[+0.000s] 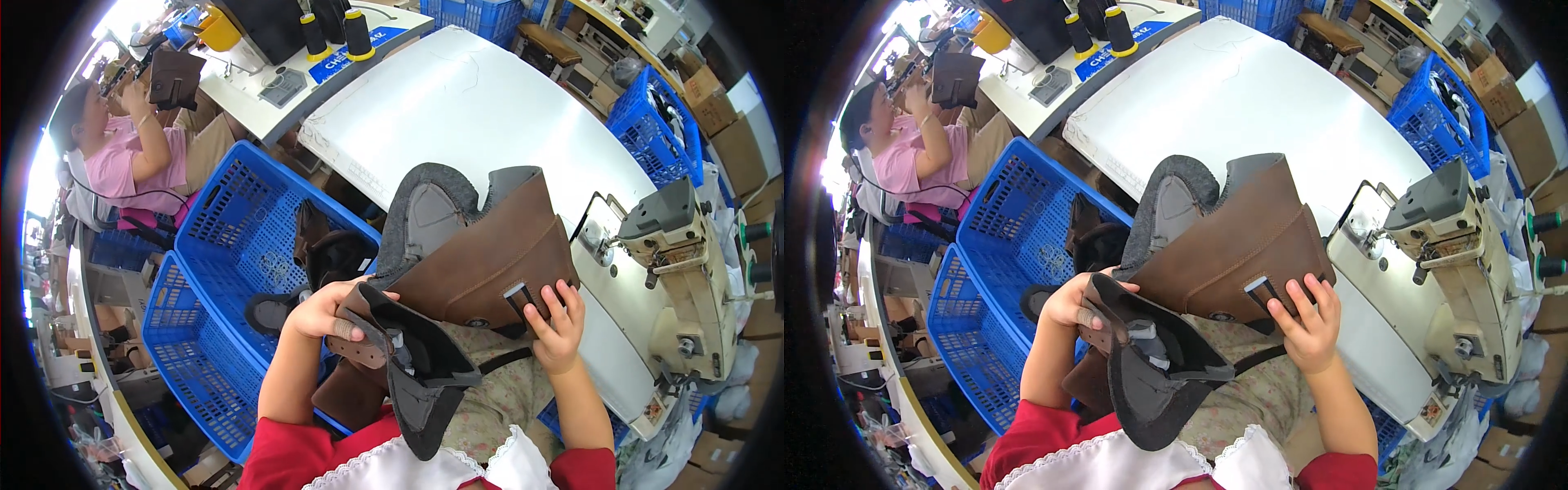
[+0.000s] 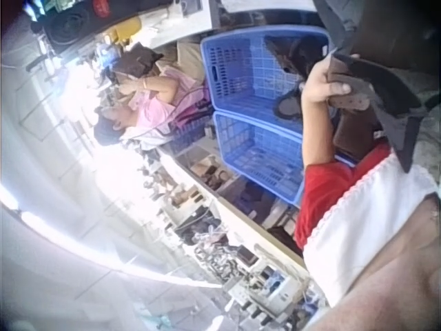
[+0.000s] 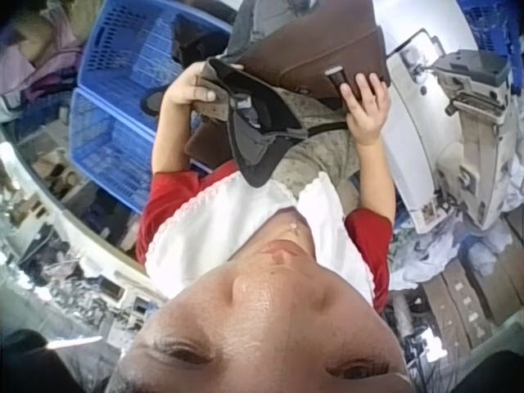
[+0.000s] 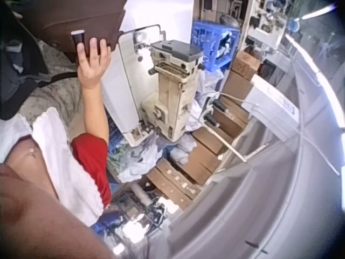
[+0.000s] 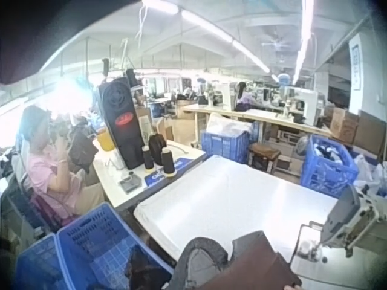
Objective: Stitching and trimming leather and fabric components of a shoe using an industrial sewing machine.
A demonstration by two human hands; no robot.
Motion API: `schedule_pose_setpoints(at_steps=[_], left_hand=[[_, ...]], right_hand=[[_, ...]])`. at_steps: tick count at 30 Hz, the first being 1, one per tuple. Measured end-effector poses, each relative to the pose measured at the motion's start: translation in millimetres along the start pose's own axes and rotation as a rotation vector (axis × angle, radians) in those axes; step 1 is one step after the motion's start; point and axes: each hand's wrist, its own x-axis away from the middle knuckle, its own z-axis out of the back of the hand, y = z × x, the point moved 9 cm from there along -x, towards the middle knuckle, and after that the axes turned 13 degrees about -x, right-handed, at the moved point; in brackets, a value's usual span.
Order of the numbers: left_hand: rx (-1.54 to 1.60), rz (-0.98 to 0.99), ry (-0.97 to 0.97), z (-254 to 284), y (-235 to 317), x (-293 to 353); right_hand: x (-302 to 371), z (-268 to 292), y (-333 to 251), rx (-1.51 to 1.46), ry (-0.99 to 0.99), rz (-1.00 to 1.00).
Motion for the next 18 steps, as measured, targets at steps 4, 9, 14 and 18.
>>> schedule_pose_setpoints(at_steps=[4,9,14,18], left_hand=[[-0.086,-0.023,-0.03,-1.2,4.3,1.6],[-0.187,-0.157,-0.018,-4.7,33.9,-3.9],[-0.235,-0.22,-0.034,-12.5,48.3,-3.3],[-0.347,-0.167,-0.044,-14.3,61.6,1.8]], right_hand=[[9.1,-1.0,-3.3,-0.004,-0.046,0.013],[20.4,1.7,-2.7,0.008,-0.04,-0.019],[31.4,1.6,-7.0,0.008,-0.004,-0.009],[30.2,3.4,-12.4,0.009,-0.016,-0.015]])
